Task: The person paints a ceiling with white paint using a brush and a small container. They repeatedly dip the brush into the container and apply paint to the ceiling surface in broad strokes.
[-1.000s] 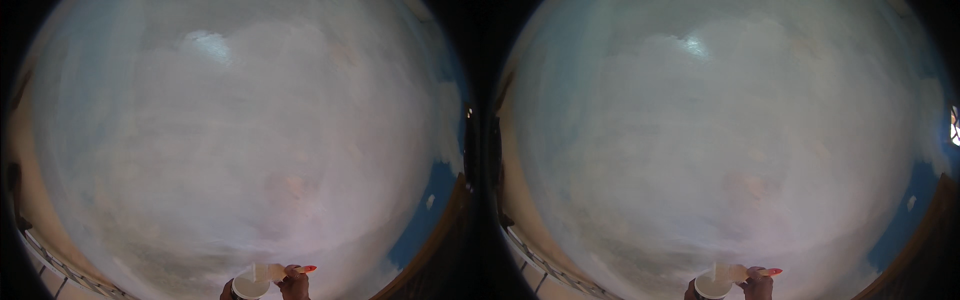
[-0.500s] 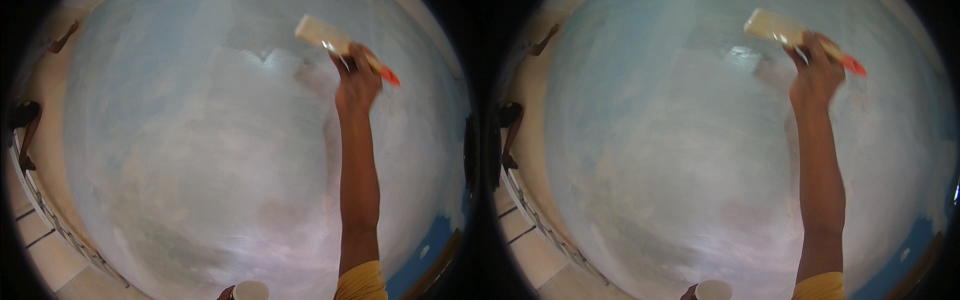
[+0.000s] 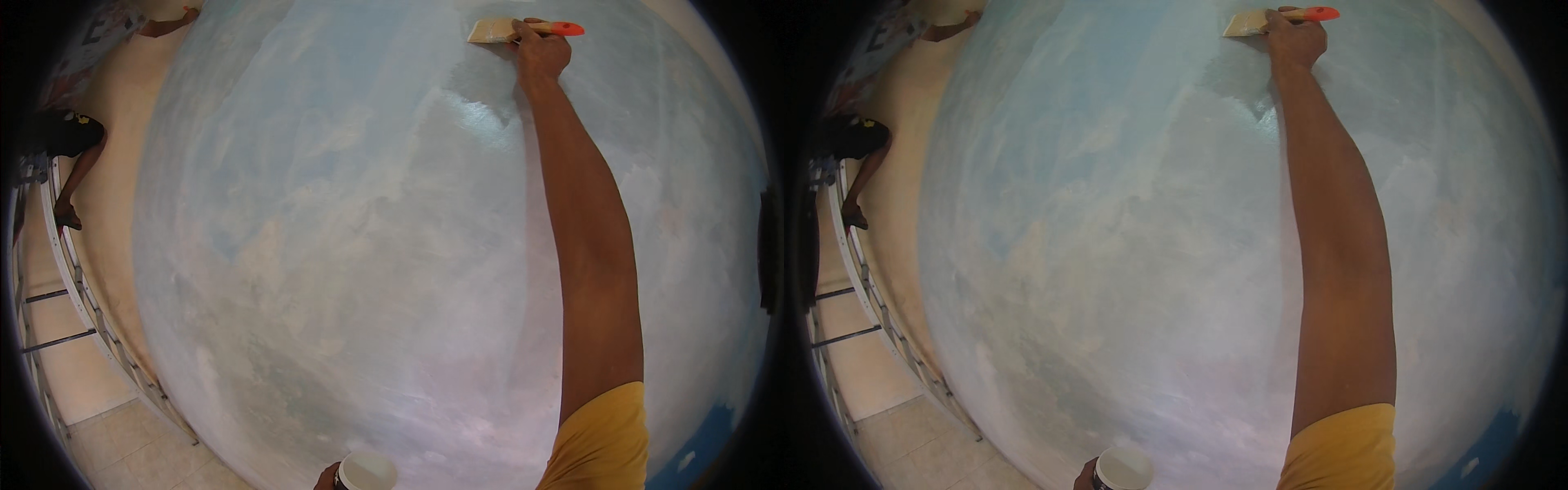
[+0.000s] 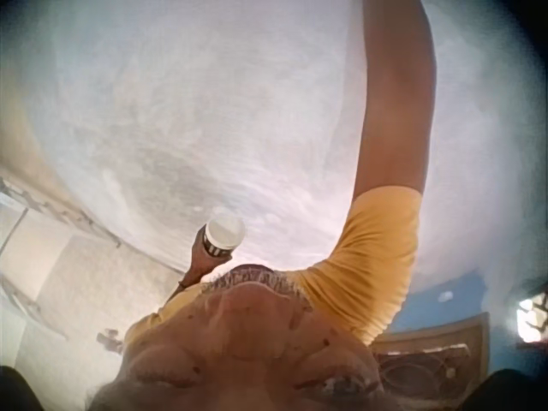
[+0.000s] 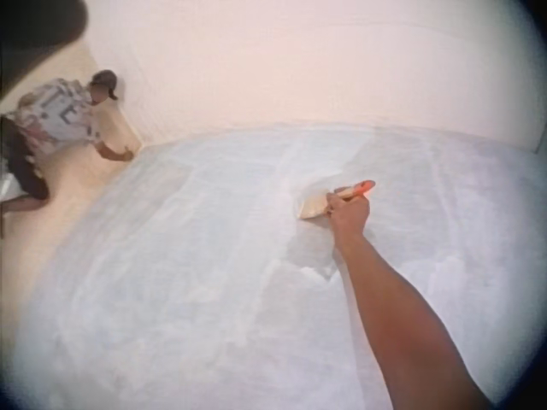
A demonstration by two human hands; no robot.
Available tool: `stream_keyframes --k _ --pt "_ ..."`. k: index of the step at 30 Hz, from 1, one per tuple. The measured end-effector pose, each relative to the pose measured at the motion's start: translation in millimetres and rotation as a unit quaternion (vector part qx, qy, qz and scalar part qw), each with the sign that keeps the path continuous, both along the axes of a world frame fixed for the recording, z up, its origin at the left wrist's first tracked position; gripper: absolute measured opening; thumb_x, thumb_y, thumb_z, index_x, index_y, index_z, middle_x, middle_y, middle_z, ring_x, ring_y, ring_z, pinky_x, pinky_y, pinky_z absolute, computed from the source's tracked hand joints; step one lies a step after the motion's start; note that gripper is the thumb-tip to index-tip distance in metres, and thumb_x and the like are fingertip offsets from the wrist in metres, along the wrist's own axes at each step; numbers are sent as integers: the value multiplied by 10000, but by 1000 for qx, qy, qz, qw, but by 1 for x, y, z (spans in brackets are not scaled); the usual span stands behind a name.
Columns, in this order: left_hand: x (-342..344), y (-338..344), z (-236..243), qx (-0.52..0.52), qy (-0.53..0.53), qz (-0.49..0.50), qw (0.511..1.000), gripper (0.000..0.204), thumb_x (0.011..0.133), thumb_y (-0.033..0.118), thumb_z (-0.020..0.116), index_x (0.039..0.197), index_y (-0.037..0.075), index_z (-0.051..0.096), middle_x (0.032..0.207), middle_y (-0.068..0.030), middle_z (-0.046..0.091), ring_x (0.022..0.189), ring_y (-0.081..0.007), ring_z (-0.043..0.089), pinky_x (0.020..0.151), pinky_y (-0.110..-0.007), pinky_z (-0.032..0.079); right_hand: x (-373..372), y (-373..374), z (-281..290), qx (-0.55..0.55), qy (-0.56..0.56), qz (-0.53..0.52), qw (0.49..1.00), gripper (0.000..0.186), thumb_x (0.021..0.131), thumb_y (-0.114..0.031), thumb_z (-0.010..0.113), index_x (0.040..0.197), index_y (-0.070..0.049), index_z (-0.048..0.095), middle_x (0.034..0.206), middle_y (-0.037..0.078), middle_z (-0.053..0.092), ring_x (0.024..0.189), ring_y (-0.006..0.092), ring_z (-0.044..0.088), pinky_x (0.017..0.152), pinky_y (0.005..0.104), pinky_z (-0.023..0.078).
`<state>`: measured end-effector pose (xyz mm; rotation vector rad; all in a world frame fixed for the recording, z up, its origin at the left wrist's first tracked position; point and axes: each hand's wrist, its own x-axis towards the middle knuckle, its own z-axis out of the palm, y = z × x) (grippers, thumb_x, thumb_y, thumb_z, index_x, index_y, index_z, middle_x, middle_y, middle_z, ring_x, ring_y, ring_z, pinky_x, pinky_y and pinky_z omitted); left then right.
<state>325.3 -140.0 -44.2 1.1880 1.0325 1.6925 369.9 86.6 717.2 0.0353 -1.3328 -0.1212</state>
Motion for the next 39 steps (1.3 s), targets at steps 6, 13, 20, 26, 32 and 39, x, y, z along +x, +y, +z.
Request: stream_keyframes --k 6,13,20,26,32,39 --pt "-1 9 -16 8 14 -8 1000 1124 525 234 986 1452 21 387 1335 -171 577 1252 -285 549 1023 -439 482 45 -4 3 27 3 -109 994 197 821 -69 776 981 35 730 968 137 722 854 224 712 743 324 633" --pt "-6 14 -4 1 55 -15 998 1103 526 199 974 1447 26 391 1318 -165 589 1227 -280 566 1014 -437 490 147 -27 15 64 14 -267 961 230 808 -82 771 978 61 713 925 149 711 797 230 715 699 326 646" --pt "-8 12 6 -15 -18 -50 998 1099 518 194 975 1442 34 402 1306 -159 598 1217 -278 573 1009 -431 498 204 -92 4 88 101 -551 823 268 849 -256 734 1054 -84 740 989 116 744 860 278 728 778 427 581" --pt "-16 12 11 6 -1 -34 999 1105 516 196 977 1443 27 399 1304 -172 601 1219 -286 575 1008 -437 501 119 -46 12 126 -2 -720 682 277 864 -282 704 1099 -137 729 1025 113 743 919 274 713 813 433 557" --pt "-22 2 14 -17 -43 0 999 1112 534 238 980 1449 14 389 1302 -186 604 1218 -295 581 1002 -442 505 -1 -42 14 307 -10 -386 870 79 767 -24 710 814 -36 647 683 53 626 642 186 624 605 347 505" --pt "-24 -8 9 -21 -62 35 997 1095 570 266 972 1457 12 384 1304 -189 605 1207 -291 589 989 -438 511 -21 -5 34 31 -47 -83 995 98 734 -20 734 718 -4 638 633 82 637 578 202 633 549 357 493"
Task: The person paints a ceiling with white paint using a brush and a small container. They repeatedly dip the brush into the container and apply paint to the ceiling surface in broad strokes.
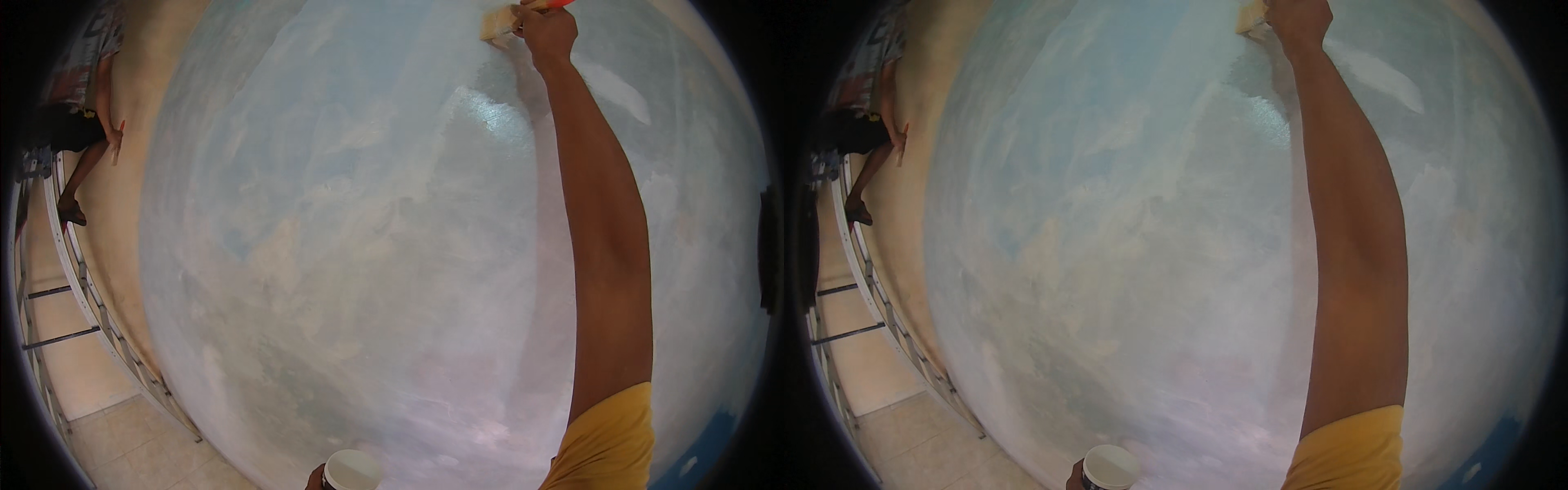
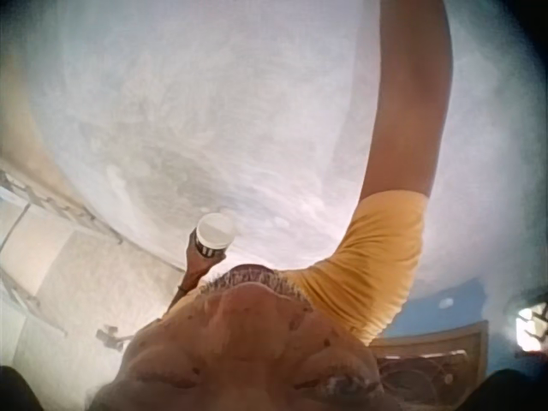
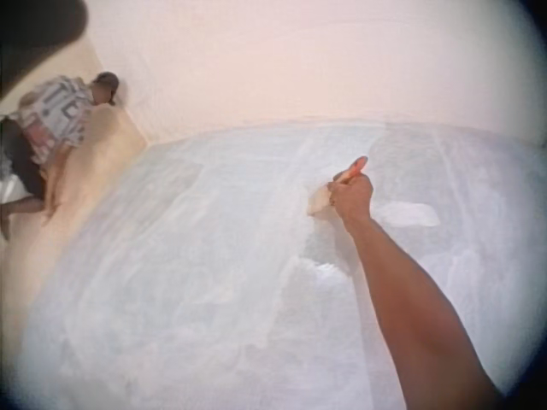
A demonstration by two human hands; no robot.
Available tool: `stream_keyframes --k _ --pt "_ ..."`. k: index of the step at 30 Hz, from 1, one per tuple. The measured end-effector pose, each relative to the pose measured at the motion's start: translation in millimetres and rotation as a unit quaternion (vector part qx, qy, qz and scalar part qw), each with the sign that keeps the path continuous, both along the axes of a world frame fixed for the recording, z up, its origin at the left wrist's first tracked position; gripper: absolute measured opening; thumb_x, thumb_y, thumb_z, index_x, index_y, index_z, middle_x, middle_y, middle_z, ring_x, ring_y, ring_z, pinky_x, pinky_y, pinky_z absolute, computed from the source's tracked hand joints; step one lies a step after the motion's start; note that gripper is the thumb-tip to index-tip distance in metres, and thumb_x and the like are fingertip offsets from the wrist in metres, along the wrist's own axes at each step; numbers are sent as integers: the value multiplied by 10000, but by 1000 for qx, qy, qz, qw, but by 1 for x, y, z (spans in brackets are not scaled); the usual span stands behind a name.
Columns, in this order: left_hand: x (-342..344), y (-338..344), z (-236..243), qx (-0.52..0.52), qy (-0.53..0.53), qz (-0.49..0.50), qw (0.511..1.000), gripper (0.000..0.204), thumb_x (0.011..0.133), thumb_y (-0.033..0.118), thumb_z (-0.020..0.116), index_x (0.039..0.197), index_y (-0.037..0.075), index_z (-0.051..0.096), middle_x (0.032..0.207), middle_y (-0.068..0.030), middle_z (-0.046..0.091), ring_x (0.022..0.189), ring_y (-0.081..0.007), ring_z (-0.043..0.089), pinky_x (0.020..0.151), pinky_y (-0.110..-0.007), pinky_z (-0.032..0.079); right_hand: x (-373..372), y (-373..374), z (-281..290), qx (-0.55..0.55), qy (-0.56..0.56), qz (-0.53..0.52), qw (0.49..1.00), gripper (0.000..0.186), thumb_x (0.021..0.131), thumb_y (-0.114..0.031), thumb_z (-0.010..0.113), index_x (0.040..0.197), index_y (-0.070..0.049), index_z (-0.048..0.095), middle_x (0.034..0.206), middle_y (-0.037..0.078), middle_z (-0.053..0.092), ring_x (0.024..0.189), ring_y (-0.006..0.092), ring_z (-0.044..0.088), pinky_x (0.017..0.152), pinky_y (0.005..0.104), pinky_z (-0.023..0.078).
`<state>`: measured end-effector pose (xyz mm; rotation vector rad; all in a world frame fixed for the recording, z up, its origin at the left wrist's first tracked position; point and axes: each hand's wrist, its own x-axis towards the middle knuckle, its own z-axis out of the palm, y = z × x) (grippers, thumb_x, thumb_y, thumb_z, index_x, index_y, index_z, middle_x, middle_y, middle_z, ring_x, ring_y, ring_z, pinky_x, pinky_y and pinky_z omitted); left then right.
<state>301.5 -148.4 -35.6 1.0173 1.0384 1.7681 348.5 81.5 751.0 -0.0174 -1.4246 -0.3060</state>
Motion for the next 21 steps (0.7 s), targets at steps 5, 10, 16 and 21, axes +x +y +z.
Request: stream_keyframes --k 5,10,16,21 --pt "-8 15 -14 21 60 11 998 1093 577 280 971 1459 12 382 1310 -190 604 1215 -295 586 992 -443 511 26 -9 0 104 64 -170 978 104 703 -51 741 705 -7 647 653 120 665 610 257 656 595 397 515" --pt "0 23 -9 9 84 -4 996 1097 563 265 972 1457 24 384 1306 -187 608 1214 -298 589 987 -447 515 76 -31 -8 94 72 -206 971 81 697 -79 720 722 -27 663 678 149 673 654 290 672 631 401 527" --pt "11 34 -14 3 122 -36 992 1085 538 214 975 1440 45 397 1283 -174 622 1181 -289 606 972 -445 524 173 -48 -11 -12 54 -190 980 275 808 -164 752 986 45 731 967 157 717 800 229 730 697 336 631" --pt "21 34 -9 8 84 -88 993 1069 543 150 968 1437 44 391 1256 -153 632 1151 -277 613 964 -435 529 254 -65 -30 -33 100 -167 980 272 814 -117 750 1010 69 718 973 169 708 814 233 723 703 301 648"
